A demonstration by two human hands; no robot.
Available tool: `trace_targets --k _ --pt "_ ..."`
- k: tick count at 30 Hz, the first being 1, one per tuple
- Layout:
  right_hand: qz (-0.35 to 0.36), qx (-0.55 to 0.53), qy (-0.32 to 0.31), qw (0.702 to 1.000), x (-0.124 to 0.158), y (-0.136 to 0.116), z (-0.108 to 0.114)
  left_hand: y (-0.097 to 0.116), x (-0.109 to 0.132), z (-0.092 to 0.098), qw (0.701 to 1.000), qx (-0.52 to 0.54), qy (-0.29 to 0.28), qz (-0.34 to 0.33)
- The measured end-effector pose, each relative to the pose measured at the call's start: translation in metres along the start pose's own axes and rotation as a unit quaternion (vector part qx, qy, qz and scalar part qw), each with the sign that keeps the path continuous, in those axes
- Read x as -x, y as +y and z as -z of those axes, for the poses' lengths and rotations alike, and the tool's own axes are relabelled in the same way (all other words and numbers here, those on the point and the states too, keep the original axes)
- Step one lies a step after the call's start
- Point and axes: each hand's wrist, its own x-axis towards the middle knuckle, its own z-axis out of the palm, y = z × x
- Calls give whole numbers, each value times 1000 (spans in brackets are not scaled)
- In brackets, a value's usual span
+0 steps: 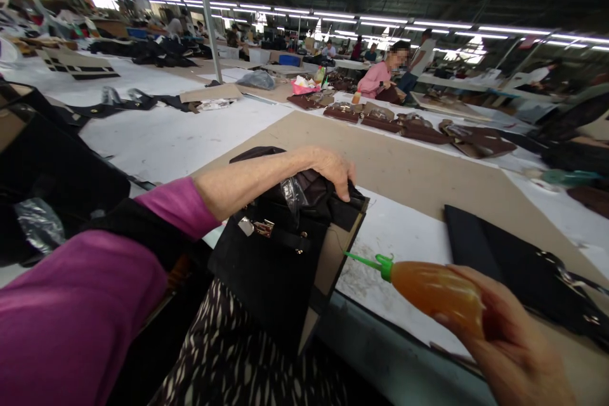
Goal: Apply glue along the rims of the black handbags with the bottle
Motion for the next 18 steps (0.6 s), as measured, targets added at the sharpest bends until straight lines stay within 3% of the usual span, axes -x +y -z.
trace_targets --k 6,12,18 --pt "14 7 -18 1000 15 15 -4 1 -1 -1 999 -12 25 17" --pt "38 6 -48 998 25 28 -6 4 3 1 997 -71 -26 -18" --pt "-8 -23 -100 995 41 50 -11 6 6 -1 994 -108 -25 -18"
